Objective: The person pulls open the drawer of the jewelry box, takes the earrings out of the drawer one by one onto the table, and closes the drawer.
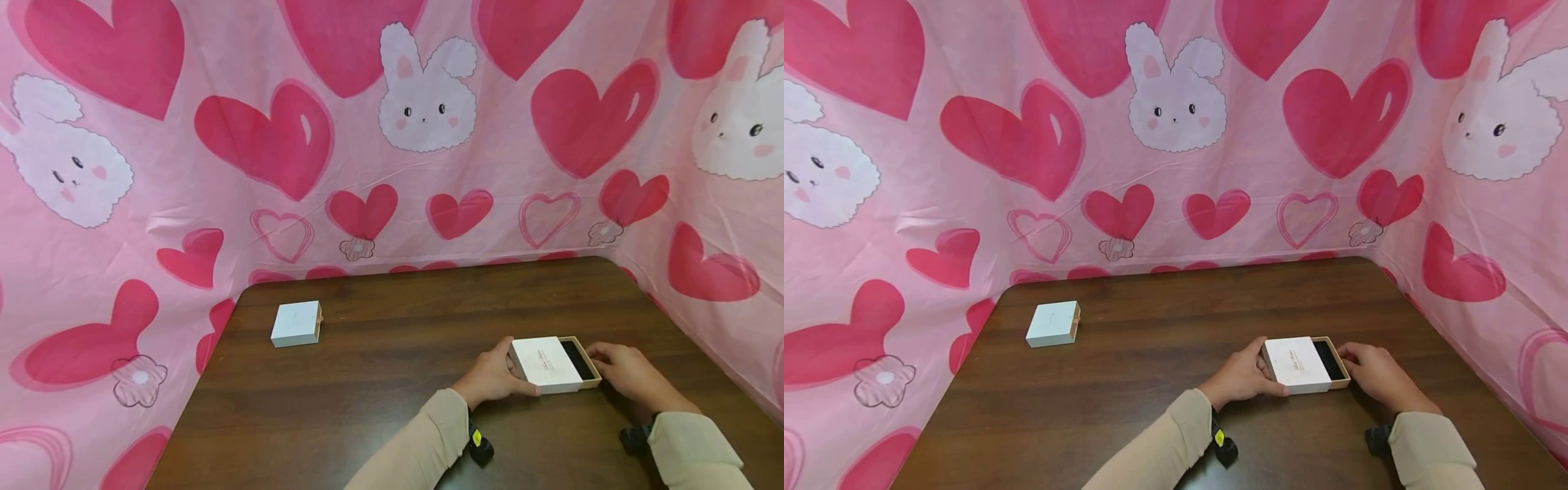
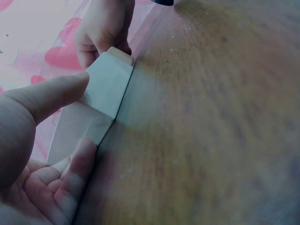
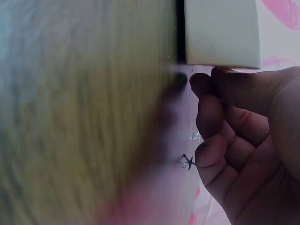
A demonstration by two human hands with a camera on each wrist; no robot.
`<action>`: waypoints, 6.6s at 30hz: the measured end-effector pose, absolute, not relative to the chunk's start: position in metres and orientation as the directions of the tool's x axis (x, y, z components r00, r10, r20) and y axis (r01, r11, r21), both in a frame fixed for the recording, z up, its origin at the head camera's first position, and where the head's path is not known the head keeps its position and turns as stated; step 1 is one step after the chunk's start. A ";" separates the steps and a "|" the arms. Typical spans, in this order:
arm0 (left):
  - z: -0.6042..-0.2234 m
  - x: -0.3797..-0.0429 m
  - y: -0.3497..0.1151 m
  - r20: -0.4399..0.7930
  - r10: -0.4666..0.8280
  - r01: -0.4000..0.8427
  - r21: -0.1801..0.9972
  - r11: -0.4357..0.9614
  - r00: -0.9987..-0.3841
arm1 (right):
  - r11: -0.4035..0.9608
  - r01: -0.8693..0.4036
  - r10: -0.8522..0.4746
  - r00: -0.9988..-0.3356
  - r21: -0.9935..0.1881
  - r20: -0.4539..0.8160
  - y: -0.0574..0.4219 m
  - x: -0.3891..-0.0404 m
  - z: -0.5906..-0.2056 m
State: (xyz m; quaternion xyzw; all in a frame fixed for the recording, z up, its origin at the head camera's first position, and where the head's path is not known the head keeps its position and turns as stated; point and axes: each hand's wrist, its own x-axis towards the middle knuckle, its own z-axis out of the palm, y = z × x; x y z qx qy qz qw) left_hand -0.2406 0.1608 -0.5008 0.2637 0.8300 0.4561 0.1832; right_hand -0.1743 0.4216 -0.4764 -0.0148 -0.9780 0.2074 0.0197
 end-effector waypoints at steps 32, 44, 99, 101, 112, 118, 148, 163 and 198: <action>-0.499 -0.239 0.160 -0.055 0.615 0.275 0.860 0.429 -0.787 | 0.912 -0.010 0.016 -0.998 -0.410 0.061 0.413 -0.173 -0.480; -0.501 -0.240 0.160 -0.065 0.611 0.272 0.855 0.442 -0.789 | 0.905 -0.002 0.013 -0.999 -0.426 0.032 0.409 -0.175 -0.479; -0.503 -0.243 0.160 -0.056 0.622 0.267 0.870 0.414 -0.781 | 0.906 -0.018 -0.023 -1.000 -0.424 -0.007 0.396 -0.182 -0.477; -0.504 -0.243 0.160 -0.056 0.621 0.266 0.871 0.414 -0.782 | 0.907 -0.025 -0.026 -1.000 -0.421 0.003 0.396 -0.182 -0.478; -0.503 -0.242 0.162 -0.064 0.614 0.267 0.861 0.432 -0.786 | 0.911 -0.037 -0.030 -0.999 -0.412 0.024 0.395 -0.181 -0.479; -0.503 -0.243 0.162 -0.074 0.610 0.256 0.863 0.435 -0.789 | 0.907 -0.024 -0.023 -1.000 -0.420 0.008 0.394 -0.180 -0.478; -0.500 -0.228 0.156 -0.095 0.566 0.240 0.839 0.488 -0.819 | 0.907 -0.097 -0.080 -0.995 -0.409 0.060 0.394 -0.176 -0.469; -0.485 -0.225 0.134 -0.077 0.661 0.441 0.687 0.578 -0.746 | 0.922 -0.124 -0.086 -0.989 -0.367 0.118 0.409 -0.175 -0.455; -0.447 -0.289 -0.039 -0.007 0.547 0.480 0.468 0.742 -0.837 | 0.836 -0.278 -0.189 -0.955 -0.473 0.227 0.325 -0.220 -0.451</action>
